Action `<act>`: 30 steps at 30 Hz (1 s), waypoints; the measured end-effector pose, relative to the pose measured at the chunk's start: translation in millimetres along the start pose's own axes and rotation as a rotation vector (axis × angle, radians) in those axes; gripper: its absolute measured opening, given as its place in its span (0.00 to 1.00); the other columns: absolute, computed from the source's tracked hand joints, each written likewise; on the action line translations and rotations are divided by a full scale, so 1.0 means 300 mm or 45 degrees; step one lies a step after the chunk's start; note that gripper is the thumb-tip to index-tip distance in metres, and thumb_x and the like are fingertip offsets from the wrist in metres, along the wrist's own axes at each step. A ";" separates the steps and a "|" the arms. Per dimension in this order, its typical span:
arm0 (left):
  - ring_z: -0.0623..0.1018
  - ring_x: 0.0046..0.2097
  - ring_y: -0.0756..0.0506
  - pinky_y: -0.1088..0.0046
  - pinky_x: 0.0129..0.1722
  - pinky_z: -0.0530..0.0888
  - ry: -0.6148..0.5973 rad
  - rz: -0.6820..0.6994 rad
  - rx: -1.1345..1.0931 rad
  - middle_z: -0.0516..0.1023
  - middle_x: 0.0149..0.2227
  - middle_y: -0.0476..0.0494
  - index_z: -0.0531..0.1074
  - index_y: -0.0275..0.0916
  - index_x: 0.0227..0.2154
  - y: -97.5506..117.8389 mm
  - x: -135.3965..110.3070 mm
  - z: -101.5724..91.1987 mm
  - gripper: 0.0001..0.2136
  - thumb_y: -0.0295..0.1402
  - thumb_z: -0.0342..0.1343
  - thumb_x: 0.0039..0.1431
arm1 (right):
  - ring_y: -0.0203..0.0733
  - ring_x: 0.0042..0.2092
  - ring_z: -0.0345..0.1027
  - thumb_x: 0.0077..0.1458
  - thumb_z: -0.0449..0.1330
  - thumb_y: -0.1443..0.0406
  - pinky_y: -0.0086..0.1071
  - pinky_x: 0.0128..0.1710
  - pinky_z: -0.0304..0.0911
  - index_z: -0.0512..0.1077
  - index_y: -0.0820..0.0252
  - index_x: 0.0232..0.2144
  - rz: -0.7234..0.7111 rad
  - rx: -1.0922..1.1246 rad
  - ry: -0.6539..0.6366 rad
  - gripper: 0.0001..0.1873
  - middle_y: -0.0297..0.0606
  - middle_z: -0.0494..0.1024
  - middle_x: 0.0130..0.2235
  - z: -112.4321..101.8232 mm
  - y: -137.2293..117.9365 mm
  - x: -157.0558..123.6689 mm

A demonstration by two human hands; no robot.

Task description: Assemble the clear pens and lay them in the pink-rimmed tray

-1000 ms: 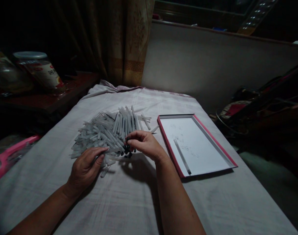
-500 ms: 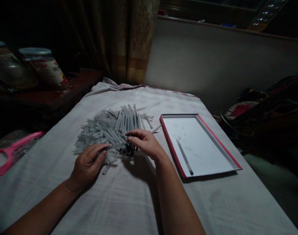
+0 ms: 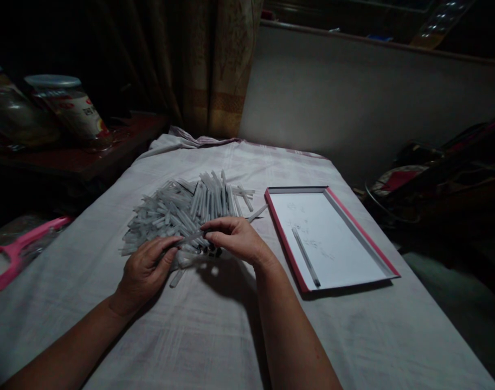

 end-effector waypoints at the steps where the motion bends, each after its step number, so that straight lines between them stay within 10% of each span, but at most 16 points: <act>1: 0.81 0.40 0.45 0.68 0.41 0.75 -0.001 -0.002 0.005 0.82 0.39 0.43 0.74 0.40 0.47 0.001 0.001 0.000 0.10 0.32 0.51 0.67 | 0.33 0.27 0.67 0.41 0.71 0.61 0.29 0.28 0.64 0.82 0.60 0.33 -0.007 -0.013 0.000 0.14 0.34 0.79 0.26 -0.001 0.002 0.001; 22: 0.81 0.40 0.44 0.67 0.40 0.74 -0.018 0.067 0.095 0.83 0.38 0.42 0.75 0.40 0.47 -0.011 -0.002 0.000 0.11 0.32 0.51 0.67 | 0.38 0.32 0.72 0.52 0.62 0.62 0.32 0.32 0.66 0.82 0.57 0.39 -0.261 -0.438 -0.001 0.13 0.37 0.82 0.32 -0.003 0.031 0.009; 30: 0.81 0.39 0.44 0.68 0.40 0.74 0.003 0.132 0.102 0.83 0.38 0.43 0.75 0.40 0.47 -0.002 0.005 -0.008 0.10 0.31 0.52 0.67 | 0.31 0.21 0.54 0.60 0.53 0.52 0.27 0.22 0.48 0.66 0.60 0.13 -0.189 -0.806 0.013 0.28 0.30 0.61 0.16 0.005 0.027 0.006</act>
Point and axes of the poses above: each hand's wrist, its own x-axis towards the middle knuckle, its own z-axis out of the palm, y = z × x, the point moved 1 cm from there along x, towards the middle knuckle
